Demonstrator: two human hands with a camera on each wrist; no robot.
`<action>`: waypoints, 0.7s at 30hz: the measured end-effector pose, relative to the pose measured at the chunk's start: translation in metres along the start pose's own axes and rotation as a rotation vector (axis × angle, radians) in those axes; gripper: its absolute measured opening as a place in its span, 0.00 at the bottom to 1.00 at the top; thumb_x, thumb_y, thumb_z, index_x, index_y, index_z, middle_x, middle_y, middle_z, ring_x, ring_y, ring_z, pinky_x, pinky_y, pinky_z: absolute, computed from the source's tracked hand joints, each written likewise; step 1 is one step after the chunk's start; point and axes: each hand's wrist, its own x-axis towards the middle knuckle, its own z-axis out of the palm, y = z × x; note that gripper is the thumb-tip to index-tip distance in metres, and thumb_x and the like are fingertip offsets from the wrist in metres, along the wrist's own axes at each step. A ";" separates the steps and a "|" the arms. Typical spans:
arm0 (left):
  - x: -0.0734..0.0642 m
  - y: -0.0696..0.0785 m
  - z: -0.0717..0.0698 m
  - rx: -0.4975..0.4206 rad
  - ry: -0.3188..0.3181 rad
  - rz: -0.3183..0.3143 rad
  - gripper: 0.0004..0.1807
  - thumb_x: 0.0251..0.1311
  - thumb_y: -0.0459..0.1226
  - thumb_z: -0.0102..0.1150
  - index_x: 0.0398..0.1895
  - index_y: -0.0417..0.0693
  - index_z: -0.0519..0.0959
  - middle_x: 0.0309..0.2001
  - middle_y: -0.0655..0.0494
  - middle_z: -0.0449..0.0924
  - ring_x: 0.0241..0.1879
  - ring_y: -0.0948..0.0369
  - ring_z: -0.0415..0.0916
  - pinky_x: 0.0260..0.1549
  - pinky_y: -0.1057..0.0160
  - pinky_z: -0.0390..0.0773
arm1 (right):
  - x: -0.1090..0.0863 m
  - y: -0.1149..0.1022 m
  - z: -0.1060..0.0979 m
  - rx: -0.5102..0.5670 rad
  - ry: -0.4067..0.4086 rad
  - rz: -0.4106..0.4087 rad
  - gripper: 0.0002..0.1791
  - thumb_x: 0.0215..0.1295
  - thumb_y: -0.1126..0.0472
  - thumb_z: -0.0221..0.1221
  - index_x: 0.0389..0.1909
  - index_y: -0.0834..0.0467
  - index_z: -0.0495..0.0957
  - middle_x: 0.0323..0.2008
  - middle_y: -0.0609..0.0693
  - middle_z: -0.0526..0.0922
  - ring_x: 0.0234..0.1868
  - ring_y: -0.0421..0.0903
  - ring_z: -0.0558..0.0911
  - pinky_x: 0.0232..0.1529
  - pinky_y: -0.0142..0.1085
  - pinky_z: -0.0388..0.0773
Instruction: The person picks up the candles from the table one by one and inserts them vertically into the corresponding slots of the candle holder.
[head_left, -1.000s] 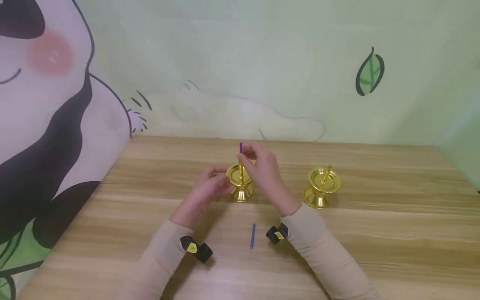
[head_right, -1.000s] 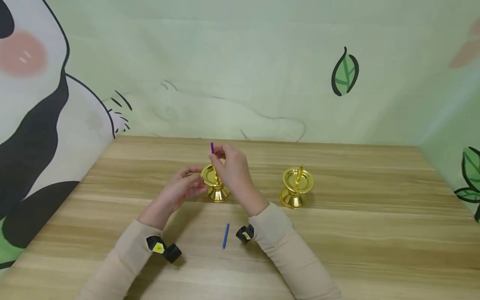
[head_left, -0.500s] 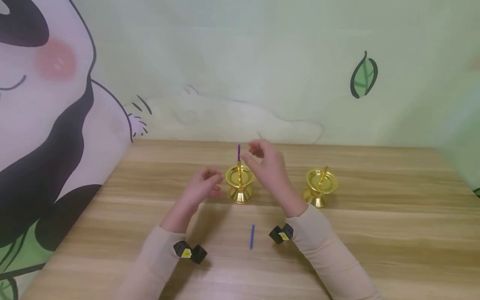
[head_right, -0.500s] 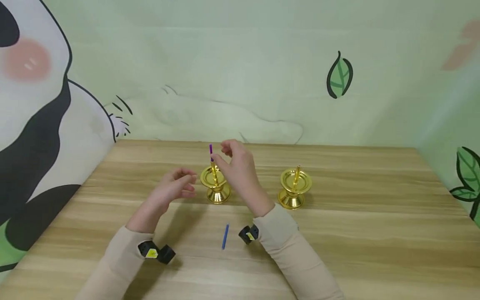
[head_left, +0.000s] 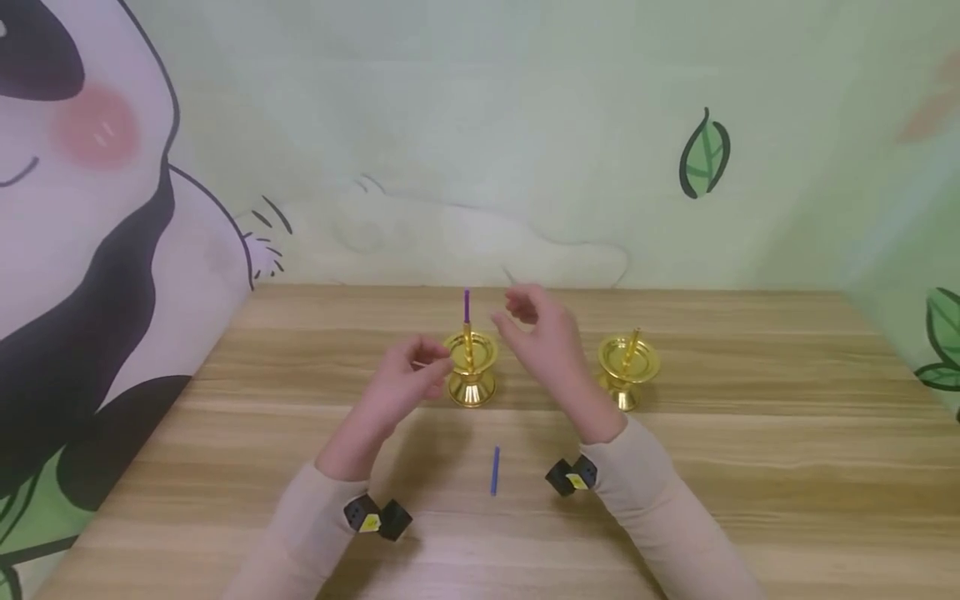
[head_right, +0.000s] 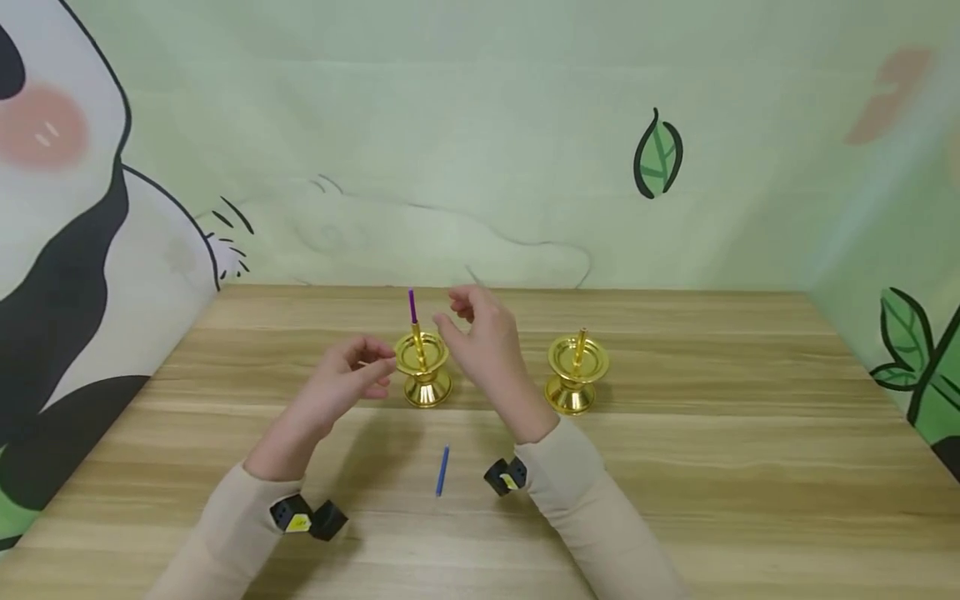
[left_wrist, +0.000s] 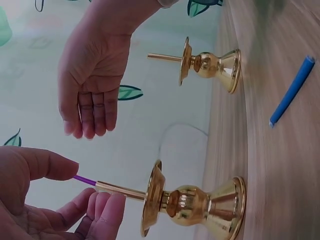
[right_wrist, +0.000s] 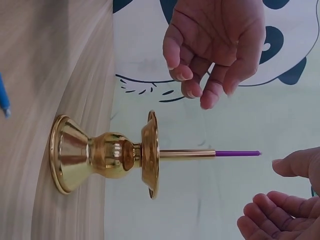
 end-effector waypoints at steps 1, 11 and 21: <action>-0.001 0.001 0.001 0.004 -0.004 0.004 0.15 0.64 0.33 0.53 0.48 0.30 0.71 0.43 0.40 0.74 0.39 0.54 0.75 0.40 0.58 0.84 | -0.002 0.000 -0.002 -0.006 0.001 -0.001 0.20 0.62 0.62 0.60 0.52 0.68 0.73 0.46 0.62 0.80 0.50 0.55 0.79 0.57 0.42 0.77; -0.002 -0.002 0.015 0.114 -0.057 0.050 0.13 0.60 0.34 0.58 0.45 0.35 0.73 0.40 0.43 0.76 0.39 0.52 0.76 0.36 0.60 0.83 | -0.013 0.003 -0.023 -0.045 0.026 0.014 0.18 0.61 0.64 0.61 0.50 0.69 0.75 0.45 0.63 0.81 0.49 0.56 0.80 0.55 0.43 0.78; -0.009 -0.004 0.027 0.199 -0.107 0.140 0.10 0.56 0.31 0.60 0.39 0.34 0.74 0.34 0.48 0.75 0.34 0.57 0.73 0.33 0.67 0.76 | -0.029 0.014 -0.045 -0.075 0.075 -0.006 0.16 0.60 0.67 0.61 0.47 0.71 0.76 0.42 0.65 0.82 0.46 0.58 0.81 0.52 0.46 0.80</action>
